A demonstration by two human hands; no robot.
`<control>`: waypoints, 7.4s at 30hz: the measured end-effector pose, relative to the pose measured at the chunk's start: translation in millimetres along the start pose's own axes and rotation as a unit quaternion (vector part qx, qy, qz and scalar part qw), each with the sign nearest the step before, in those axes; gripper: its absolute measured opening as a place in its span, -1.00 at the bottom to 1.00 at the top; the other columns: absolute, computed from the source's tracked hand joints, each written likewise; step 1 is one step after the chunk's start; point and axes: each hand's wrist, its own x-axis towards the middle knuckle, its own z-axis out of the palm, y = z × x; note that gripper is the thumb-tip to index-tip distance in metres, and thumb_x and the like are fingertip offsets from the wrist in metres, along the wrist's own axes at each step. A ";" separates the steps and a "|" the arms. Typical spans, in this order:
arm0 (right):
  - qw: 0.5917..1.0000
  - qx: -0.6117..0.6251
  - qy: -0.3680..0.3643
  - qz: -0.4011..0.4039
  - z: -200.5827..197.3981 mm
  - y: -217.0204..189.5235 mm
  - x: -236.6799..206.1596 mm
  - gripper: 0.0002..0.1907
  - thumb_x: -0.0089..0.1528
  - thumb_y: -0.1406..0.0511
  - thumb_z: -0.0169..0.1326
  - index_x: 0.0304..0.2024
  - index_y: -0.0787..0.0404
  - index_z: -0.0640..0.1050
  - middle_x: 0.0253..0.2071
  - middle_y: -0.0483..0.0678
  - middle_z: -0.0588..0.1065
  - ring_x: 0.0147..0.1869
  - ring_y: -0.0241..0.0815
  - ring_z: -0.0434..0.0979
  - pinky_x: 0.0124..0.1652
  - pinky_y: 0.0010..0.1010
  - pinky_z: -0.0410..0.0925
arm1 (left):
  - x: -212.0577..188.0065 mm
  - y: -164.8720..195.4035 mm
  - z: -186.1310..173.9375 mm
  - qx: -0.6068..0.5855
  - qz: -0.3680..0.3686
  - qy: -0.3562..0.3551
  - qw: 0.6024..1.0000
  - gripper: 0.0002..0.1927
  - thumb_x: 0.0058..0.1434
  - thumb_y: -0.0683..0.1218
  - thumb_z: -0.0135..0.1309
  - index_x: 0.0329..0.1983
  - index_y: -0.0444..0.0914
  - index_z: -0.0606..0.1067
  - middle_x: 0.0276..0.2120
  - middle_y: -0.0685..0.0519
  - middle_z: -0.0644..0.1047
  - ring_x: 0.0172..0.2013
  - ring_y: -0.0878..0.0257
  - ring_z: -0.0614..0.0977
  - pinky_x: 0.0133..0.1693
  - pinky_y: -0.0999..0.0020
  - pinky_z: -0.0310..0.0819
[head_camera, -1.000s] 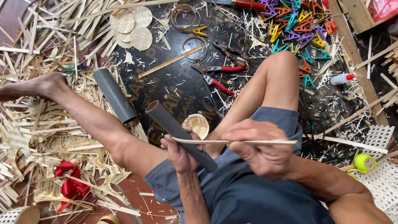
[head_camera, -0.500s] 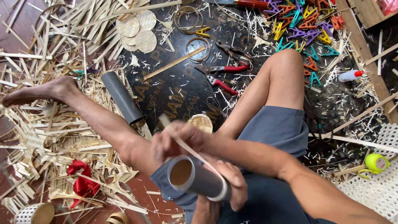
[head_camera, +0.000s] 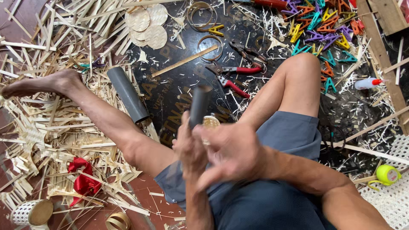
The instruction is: The person sits on the workshop floor and assembles woven bamboo basket containers, fitting a woven basket body onto a bamboo base and pressing bamboo rim strips around the openings. They use pliers to trim and shape thin bamboo strips and fit the rims onto the baskets by hand.
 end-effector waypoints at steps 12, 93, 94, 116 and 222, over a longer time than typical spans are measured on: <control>0.967 0.078 0.194 0.148 -6.2 -0.8 -61.4 -0.80 0.36 0.36 0.19 -0.07 0.40 0.52 -0.31 0.02 0.54 -0.33 -0.14 0.59 -0.34 -0.39 0.48 | -4.2 1.9 -20.3 -0.381 -0.097 -0.063 0.917 -0.47 0.65 0.14 -0.16 0.32 -0.42 0.37 -0.15 -0.23 0.57 -0.25 0.08 0.64 -0.18 0.26 0.53; 0.751 0.490 0.160 0.413 143.5 95.8 -27.2 -0.60 0.39 0.43 0.01 0.28 0.18 0.40 -0.32 -0.15 0.45 -0.36 -0.45 0.41 -0.19 -0.44 0.57 | -209.1 -128.6 -151.4 -0.091 -0.522 0.125 0.839 -0.58 0.42 0.13 -0.05 -0.18 -0.36 0.42 -0.58 0.00 0.49 -0.61 0.22 0.51 -0.57 0.30 0.35; 0.771 0.459 0.151 0.414 137.7 106.3 -23.7 -0.72 0.42 0.40 -0.02 0.19 0.24 0.45 -0.35 -0.10 0.48 -0.43 -0.42 0.40 -0.36 -0.51 0.43 | -211.1 -147.7 -142.9 0.018 -0.514 0.130 0.848 -0.57 0.47 0.12 -0.01 -0.16 -0.39 0.47 -0.51 -0.11 0.47 -0.55 0.16 0.45 -0.47 0.21 0.33; 0.821 0.466 0.084 0.320 105.2 111.6 -47.2 -0.63 0.54 0.17 -0.06 0.02 0.41 0.51 -0.43 -0.06 0.44 -0.51 -0.37 0.31 -0.48 -0.56 0.18 | -41.2 -29.3 -108.0 -0.388 -0.019 -0.024 0.921 -0.74 0.49 -0.09 -0.02 -0.27 -0.32 0.54 -0.47 0.09 0.44 -0.46 0.29 0.46 -0.37 0.39 0.34; 0.971 -0.089 -0.138 0.174 27.6 43.8 -75.1 -0.68 0.21 0.43 0.21 -0.23 0.31 0.28 -0.16 0.20 0.48 -0.38 0.08 0.48 -0.39 -0.17 0.33 | 2.9 15.9 -62.3 -0.160 0.036 -0.049 0.985 -0.81 0.41 -0.20 0.17 0.06 -0.30 0.55 -0.27 0.03 0.60 -0.29 0.21 0.60 0.11 0.26 0.33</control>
